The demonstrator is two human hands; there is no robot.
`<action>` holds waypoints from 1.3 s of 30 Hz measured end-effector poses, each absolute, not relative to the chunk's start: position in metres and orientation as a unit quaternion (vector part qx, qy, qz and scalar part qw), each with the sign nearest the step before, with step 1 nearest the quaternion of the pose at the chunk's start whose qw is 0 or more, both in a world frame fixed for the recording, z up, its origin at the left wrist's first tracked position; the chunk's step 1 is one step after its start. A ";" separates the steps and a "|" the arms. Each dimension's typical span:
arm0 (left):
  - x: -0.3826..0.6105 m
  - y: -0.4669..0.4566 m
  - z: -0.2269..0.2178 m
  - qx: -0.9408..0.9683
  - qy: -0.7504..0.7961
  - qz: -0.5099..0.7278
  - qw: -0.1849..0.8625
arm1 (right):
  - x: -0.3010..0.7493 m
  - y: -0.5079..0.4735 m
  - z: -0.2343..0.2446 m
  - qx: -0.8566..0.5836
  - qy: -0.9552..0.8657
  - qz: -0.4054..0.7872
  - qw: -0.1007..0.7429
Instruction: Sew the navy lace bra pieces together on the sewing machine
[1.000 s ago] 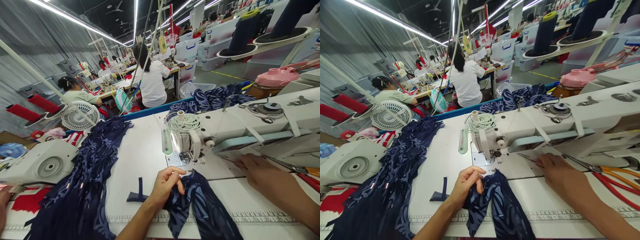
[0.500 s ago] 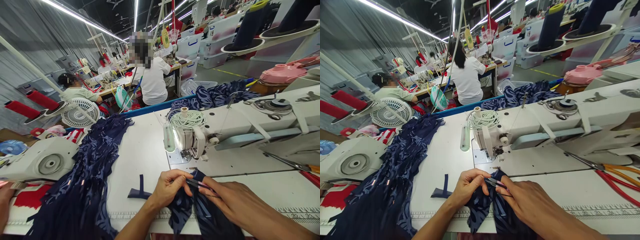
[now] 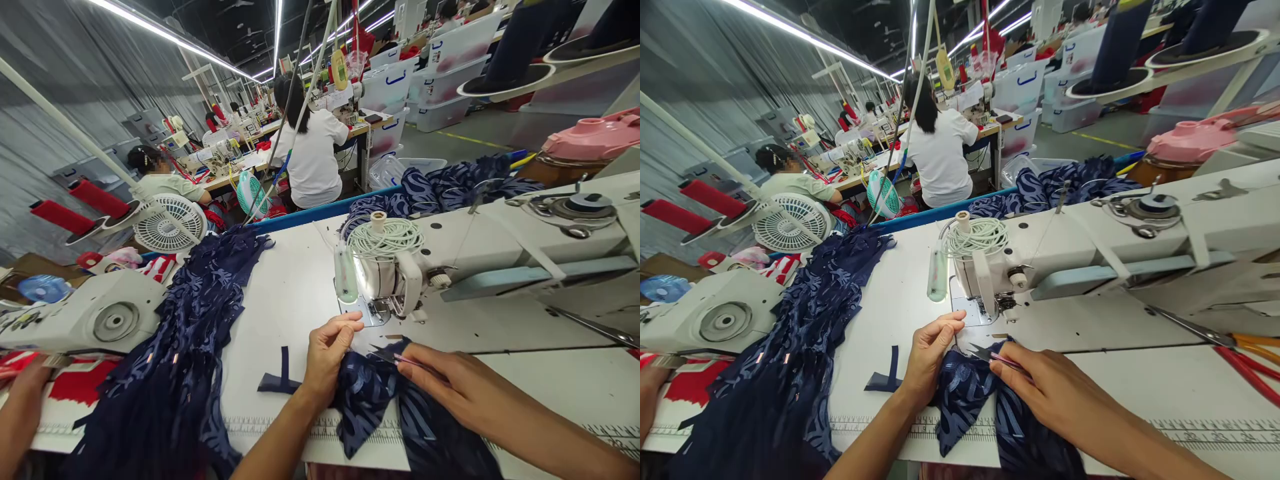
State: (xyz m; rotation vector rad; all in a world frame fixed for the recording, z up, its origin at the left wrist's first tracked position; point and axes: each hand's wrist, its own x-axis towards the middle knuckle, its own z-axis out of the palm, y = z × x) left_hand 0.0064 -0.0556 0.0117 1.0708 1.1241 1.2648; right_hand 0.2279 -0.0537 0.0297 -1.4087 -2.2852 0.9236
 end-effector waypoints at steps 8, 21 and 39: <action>0.005 -0.056 0.009 0.453 0.430 0.565 0.539 | 0.206 -0.042 0.027 -0.476 -0.840 0.232 0.118; 0.001 -0.057 0.022 0.642 0.481 0.348 0.485 | 0.315 -0.026 -0.002 -0.565 -0.800 -0.135 0.148; 0.017 -0.105 0.080 0.773 0.523 0.318 0.167 | 0.216 -0.057 0.049 -0.376 -0.723 0.516 0.264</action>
